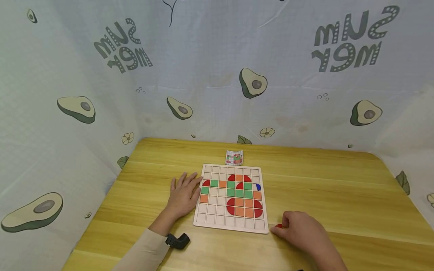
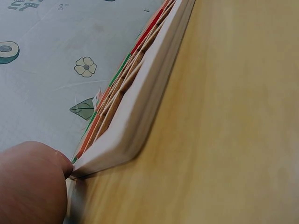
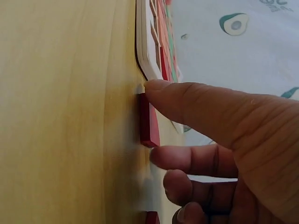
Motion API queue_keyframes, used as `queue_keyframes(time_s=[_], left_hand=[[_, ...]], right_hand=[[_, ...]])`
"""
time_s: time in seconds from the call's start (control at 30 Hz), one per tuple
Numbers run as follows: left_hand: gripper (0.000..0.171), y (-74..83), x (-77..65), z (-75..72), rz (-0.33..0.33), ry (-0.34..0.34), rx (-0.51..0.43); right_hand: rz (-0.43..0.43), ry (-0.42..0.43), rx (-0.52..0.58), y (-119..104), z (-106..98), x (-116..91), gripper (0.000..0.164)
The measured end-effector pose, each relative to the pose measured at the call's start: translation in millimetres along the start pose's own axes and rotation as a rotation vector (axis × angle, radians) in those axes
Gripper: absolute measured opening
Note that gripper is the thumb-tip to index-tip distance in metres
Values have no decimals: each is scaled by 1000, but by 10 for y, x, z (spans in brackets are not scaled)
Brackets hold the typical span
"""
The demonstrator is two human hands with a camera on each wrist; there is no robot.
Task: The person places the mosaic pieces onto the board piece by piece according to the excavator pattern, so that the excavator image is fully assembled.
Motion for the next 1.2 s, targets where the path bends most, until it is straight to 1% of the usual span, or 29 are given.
queue_keyframes(time_s=[0.07, 0.23, 0.4, 0.5, 0.6, 0.7, 0.8, 0.9, 1.03, 1.13, 1.2], left_hand=[[44, 1, 0, -1, 2, 2, 1], [44, 10, -2, -7, 5, 7, -3], [43, 21, -12, -16, 6, 7, -12], [43, 26, -16, -23, 4, 5, -14], [43, 24, -14, -27, 1, 5, -10], [43, 18, -12, -31, 1, 9, -6], [44, 15, -14, -41, 1, 13, -6], [44, 11, -15, -46, 0, 12, -3], [44, 14, -14, -49, 4, 13, -6], [43, 21, -13, -44, 7, 16, -9], [44, 24, -13, -34, 6, 13, -8]], right_hand=[[-6, 1, 15, 4, 9, 6, 38], [-53, 23, 80, 0, -1, 35, 19], [-66, 10, 144, 38, 12, 66, 25], [-71, 4, 151, 54, 19, 83, 25], [-92, 19, 139, 42, 2, 96, 22], [-134, 55, 131, -32, -46, 92, 21], [-179, 88, 141, -197, -92, 77, 23], [-245, 102, 155, -450, -84, 89, 23], [-372, 107, 167, -846, 21, 140, 16], [-440, 91, 153, -1128, 134, 200, 14], [-464, 79, 135, -1294, 207, 242, 15]])
Point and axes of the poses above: each hand's wrist, its own x-axis towards the middle knuckle, its own z-axis out of the palm, y = z × x, the point moved 7 cm from there along x, towards the middle knuckle, and after that the axes turned 3 degrees about x, right-handed, at the moved point
